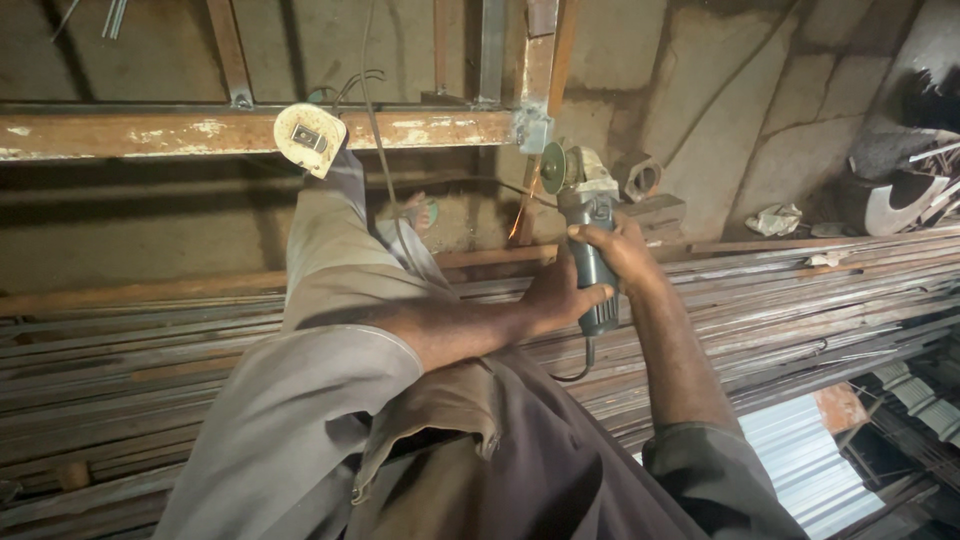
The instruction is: The person picks up an angle grinder from a cluttered workbench, puts on safety glasses, and grinds weld joints on a metal frame structure, producing sparks. They reposition around the frame to grind several joints, steadying the frame with the other hand.
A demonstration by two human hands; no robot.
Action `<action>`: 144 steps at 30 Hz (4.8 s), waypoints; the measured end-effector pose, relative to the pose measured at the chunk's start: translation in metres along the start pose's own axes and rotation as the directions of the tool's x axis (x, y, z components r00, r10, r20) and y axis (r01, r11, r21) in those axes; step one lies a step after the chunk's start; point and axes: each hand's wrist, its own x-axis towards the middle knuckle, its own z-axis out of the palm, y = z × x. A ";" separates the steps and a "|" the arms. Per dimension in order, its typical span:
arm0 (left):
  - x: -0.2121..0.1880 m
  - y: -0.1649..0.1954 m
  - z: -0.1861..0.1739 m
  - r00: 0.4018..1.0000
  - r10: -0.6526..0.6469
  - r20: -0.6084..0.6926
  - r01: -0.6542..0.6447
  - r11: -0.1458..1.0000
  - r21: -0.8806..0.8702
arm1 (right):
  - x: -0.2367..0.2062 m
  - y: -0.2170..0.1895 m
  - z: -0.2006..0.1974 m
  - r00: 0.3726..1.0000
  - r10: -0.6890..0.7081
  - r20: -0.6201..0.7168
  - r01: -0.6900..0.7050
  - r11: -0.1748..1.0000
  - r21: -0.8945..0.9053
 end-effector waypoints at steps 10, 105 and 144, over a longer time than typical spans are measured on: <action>-0.001 -0.002 0.001 0.999 0.034 -0.041 -0.035 0.999 -0.014 | -0.004 -0.009 0.002 1.000 -0.010 -0.026 0.008 0.996 -0.094; 0.016 0.041 -0.026 0.982 0.096 -0.165 -0.109 0.991 -0.074 | 0.010 -0.062 0.007 0.998 0.056 -0.041 -0.059 0.996 -0.066; 0.029 0.043 -0.041 0.993 -0.025 -0.114 0.022 0.999 -0.024 | 0.027 -0.068 0.008 0.999 -0.033 -0.010 0.033 0.998 -0.050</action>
